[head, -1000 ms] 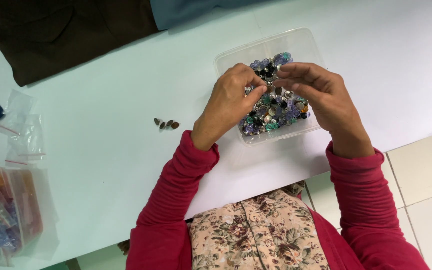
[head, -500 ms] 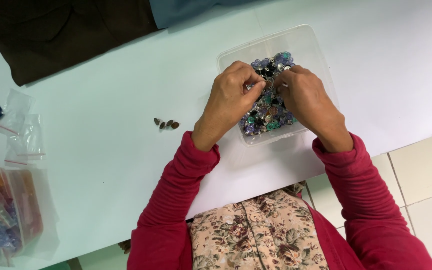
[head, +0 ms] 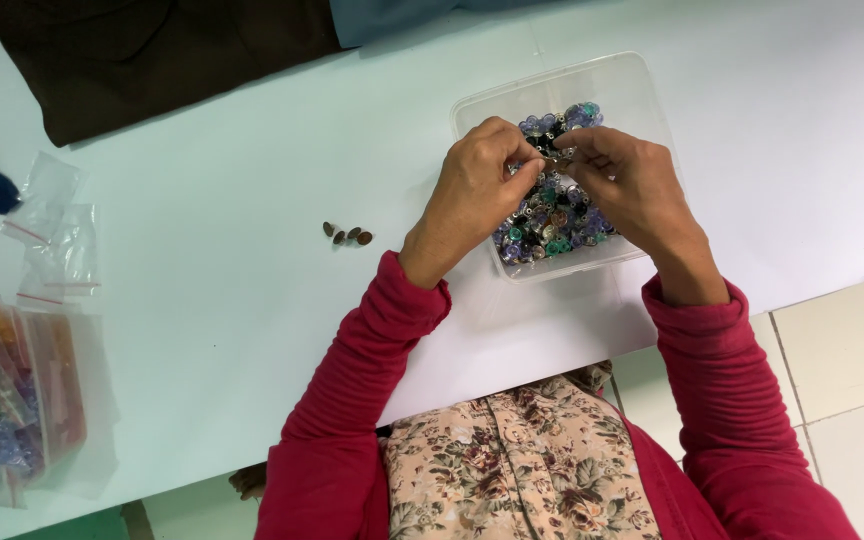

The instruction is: Sorting different types of buttons from a container and placing them into small plastic bags.

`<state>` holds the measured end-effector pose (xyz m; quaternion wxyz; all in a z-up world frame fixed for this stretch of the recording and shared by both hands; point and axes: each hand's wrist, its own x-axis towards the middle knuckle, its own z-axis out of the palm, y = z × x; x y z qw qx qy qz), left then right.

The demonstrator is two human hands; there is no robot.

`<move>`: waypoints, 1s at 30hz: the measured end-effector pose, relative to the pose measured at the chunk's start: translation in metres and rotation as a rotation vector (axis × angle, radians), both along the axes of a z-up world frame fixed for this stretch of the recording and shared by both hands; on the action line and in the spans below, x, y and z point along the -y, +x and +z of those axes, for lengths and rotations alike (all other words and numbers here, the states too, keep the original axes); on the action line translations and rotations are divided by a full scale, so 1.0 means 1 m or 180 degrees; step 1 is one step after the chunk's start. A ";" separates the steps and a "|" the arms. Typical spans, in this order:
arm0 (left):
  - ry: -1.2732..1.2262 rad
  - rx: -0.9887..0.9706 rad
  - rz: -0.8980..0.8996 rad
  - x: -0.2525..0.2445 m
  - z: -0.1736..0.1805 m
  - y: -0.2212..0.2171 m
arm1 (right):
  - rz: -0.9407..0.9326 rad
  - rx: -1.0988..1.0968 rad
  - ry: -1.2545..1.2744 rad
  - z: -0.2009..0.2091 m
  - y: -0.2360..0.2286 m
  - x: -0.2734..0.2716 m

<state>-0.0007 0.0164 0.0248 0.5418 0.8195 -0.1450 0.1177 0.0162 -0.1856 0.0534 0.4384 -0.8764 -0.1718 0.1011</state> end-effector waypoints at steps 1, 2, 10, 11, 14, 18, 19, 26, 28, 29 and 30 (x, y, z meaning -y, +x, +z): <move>-0.0010 0.0017 0.0010 0.000 0.000 0.000 | 0.0010 0.0017 -0.0010 0.003 -0.002 -0.001; -0.0059 0.0038 -0.0012 0.001 0.000 -0.001 | 0.0025 0.0013 0.0131 0.005 -0.004 -0.002; -0.0392 0.0202 0.0089 -0.011 0.014 -0.024 | 0.0170 0.0129 0.0695 0.020 -0.023 -0.025; -0.0437 0.0203 0.0135 -0.017 0.017 -0.029 | 0.0206 0.0176 0.0740 0.021 -0.025 -0.030; -0.0414 0.0215 0.0312 -0.041 0.029 -0.050 | 0.0358 0.0275 0.0798 0.033 -0.037 -0.055; -0.0218 0.0251 0.0574 -0.083 0.051 -0.083 | 0.0630 0.0636 0.0713 0.040 -0.048 -0.097; -0.0208 0.0250 0.0610 -0.094 0.054 -0.093 | 0.0665 0.0630 0.0725 0.038 -0.052 -0.109; 0.0047 -0.0544 0.1268 -0.146 0.023 -0.144 | 0.1020 0.1219 0.0035 0.001 -0.078 -0.175; 0.0086 -0.0740 0.1391 -0.151 0.009 -0.150 | 0.1059 0.1334 -0.0152 -0.007 -0.082 -0.185; 0.0134 -0.0809 0.1429 -0.153 0.002 -0.151 | 0.1091 0.1237 -0.0261 -0.011 -0.084 -0.189; 0.0183 -0.0878 0.1466 -0.155 -0.006 -0.151 | 0.1122 0.1140 -0.0371 -0.015 -0.084 -0.192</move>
